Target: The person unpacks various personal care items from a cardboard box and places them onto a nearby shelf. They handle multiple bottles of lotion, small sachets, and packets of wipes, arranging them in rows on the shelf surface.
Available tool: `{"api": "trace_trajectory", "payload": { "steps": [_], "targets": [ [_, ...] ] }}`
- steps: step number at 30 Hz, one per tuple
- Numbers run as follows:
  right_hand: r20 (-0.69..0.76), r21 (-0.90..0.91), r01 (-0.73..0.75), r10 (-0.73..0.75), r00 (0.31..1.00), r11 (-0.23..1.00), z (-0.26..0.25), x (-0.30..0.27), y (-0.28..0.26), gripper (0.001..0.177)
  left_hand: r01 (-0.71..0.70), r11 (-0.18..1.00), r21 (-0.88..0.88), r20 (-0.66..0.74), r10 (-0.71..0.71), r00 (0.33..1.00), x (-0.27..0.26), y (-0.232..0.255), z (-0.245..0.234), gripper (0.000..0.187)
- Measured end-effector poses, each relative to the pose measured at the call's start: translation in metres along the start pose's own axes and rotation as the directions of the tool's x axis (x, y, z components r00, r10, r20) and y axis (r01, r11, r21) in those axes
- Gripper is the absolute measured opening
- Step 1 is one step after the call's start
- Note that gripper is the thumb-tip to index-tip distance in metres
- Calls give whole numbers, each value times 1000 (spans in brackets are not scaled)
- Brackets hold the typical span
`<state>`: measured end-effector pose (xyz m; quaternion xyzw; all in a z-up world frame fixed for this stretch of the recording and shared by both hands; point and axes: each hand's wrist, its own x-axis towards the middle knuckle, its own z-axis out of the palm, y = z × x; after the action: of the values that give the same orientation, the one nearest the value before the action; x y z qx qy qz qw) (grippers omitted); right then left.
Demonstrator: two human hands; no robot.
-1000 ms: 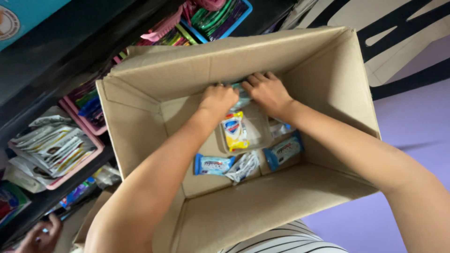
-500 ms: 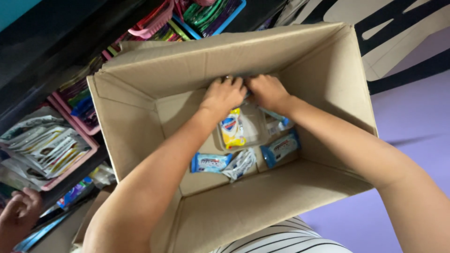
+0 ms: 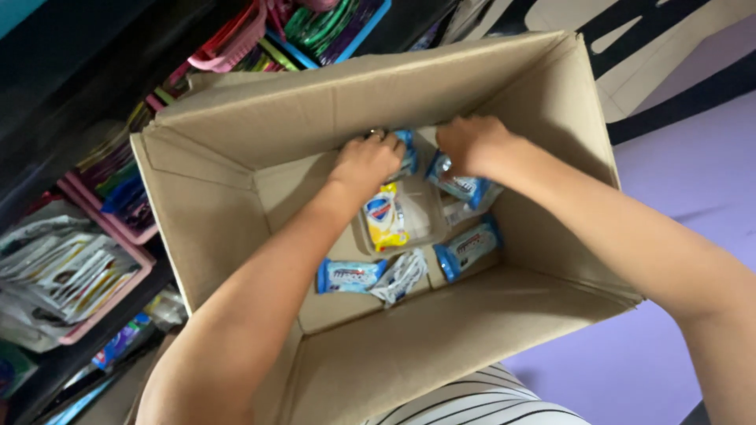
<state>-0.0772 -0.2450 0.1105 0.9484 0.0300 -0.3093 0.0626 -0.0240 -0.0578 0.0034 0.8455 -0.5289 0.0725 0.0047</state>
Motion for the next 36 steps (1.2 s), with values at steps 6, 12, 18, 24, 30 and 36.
{"api": "trace_trajectory", "payload": {
  "steps": [6, 12, 18, 24, 30, 36],
  "targets": [
    [-282, 0, 87, -83, 956, 996, 86, 17, 14, 89, -46, 999, 7, 126, 45, 991, 17, 3, -33, 42],
    [9, 185, -22, 21, 1000, 982, 49, 1, 24, 85, -116, 993, 16, 134, 112, 985, 31, 6, -13, 29],
    [-97, 285, 89, -63, 993, 954, 26, 5, 71, 65, -385, 923, -27, 197, 383, 903, 8, 36, 33, 16],
    [-166, 334, 123, -71, 984, 935, 9, -15, 71, 62, -426, 904, 29, 199, 413, 889, 0, 43, 66, 20],
    [-60, 268, 66, -51, 997, 961, 21, -16, 85, 63, -200, 975, -93, 463, 220, 859, 20, 33, 9, 25],
    [114, 189, 176, -200, 973, 966, 39, -6, 94, 58, 156, 924, -349, 624, 106, 774, 52, 3, -106, 42]
  ]
}}
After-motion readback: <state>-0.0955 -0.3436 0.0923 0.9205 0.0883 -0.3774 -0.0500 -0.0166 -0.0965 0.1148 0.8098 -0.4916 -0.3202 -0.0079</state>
